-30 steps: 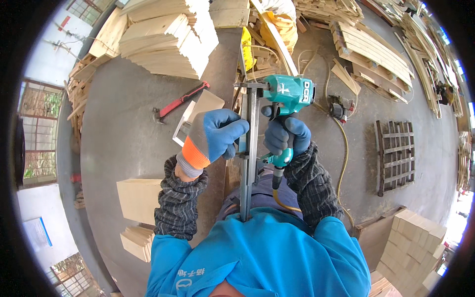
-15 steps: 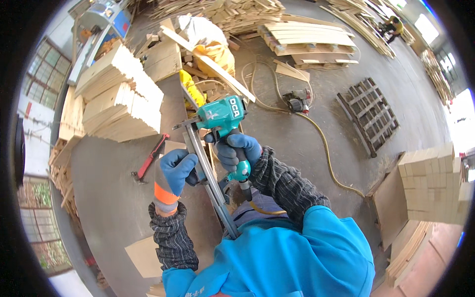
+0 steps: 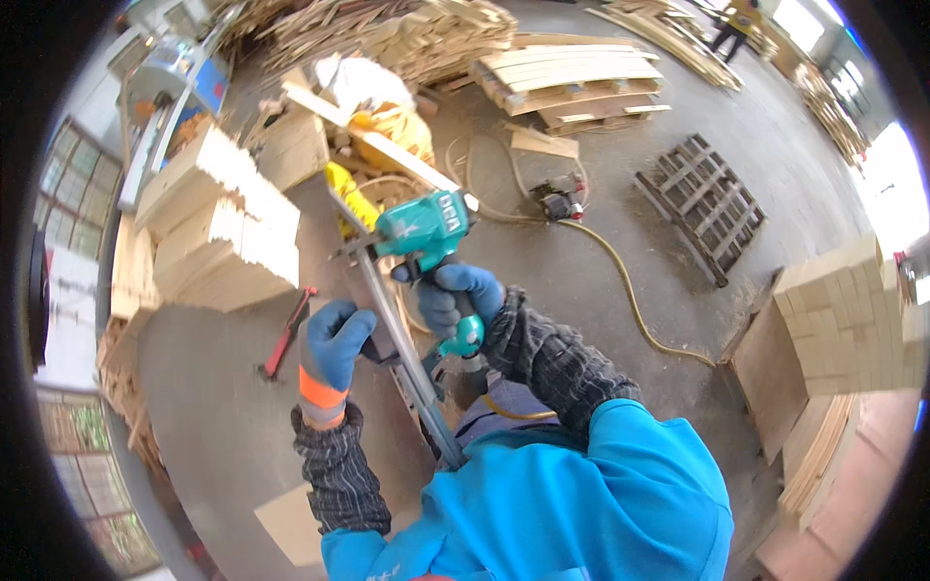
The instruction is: The recorder uses a pneumatic nail gun and a hammer to assemble wooden panels into boxes in a workshop setting.
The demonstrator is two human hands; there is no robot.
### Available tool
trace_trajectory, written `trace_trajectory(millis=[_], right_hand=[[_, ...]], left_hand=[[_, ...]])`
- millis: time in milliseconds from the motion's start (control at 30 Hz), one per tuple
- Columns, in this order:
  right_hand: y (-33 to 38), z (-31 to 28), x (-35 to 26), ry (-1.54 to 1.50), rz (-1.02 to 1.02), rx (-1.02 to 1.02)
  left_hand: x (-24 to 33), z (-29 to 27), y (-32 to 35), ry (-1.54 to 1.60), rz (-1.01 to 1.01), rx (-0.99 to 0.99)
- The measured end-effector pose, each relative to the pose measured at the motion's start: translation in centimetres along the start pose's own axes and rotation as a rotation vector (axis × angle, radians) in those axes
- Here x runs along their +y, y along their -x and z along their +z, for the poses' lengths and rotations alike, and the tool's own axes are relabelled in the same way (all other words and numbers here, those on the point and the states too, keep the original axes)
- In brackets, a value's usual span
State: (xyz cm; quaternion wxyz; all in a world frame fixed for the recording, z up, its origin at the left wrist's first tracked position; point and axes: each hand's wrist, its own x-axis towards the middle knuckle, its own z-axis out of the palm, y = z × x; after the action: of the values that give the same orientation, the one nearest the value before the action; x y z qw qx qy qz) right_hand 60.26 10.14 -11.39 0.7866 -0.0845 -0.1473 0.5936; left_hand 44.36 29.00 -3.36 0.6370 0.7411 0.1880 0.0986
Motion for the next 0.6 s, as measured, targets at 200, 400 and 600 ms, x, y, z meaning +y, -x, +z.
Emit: trace_trajectory(millis=[200, 400, 600], right_hand=[[0.4, 0.6, -0.5, 0.011, -0.022, -0.106], [-0.6, 0.2, 0.2, -0.012, -0.022, -0.182], [-0.7, 0.4, 0.6, -0.027, -0.009, -0.216]], left_hand=[[1.8, 0.7, 0.6, 0.056, -0.022, -0.048], [1.3, 0.4, 1.7, 0.007, 0.03, -0.023], [1.2, 0.3, 2.2, 0.066, 0.025, -0.029]])
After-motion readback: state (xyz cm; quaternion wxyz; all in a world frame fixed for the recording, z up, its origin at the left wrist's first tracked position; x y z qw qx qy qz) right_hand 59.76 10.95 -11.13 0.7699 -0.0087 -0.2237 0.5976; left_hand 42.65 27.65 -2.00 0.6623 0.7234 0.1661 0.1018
